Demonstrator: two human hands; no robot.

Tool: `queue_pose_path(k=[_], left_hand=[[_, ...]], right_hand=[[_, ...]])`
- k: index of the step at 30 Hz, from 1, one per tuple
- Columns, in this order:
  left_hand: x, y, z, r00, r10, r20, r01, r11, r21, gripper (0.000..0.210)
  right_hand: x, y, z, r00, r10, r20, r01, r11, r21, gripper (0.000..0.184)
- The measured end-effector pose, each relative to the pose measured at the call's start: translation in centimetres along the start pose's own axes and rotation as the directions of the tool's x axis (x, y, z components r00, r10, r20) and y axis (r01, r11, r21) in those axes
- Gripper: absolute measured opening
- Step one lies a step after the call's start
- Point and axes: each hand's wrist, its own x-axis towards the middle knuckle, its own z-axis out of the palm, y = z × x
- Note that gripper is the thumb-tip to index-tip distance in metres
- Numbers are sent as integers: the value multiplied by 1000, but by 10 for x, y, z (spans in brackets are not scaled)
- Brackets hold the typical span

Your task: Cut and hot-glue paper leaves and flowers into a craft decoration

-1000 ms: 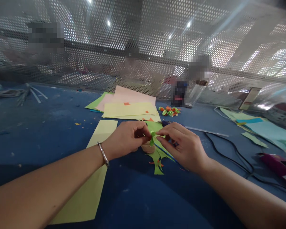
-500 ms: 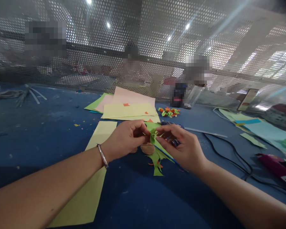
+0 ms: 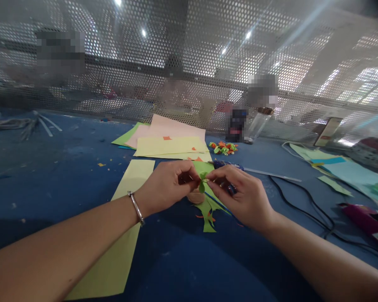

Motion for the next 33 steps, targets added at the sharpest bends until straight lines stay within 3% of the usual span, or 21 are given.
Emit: queue_pose_path(k=[13, 23, 33], left_hand=[[-1, 0, 1, 999, 28, 18, -30, 993, 112, 10], [-1, -16, 3, 996, -75, -51, 71, 994, -82, 13], [-3, -8, 4, 990, 26, -141, -26, 1000, -4, 11]], right_hand=[[-1, 1, 1, 999, -34, 23, 35, 999, -35, 12], [1, 4, -1, 993, 84, -78, -88, 995, -49, 13], [2, 4, 2, 992, 120, -43, -123, 990, -70, 10]])
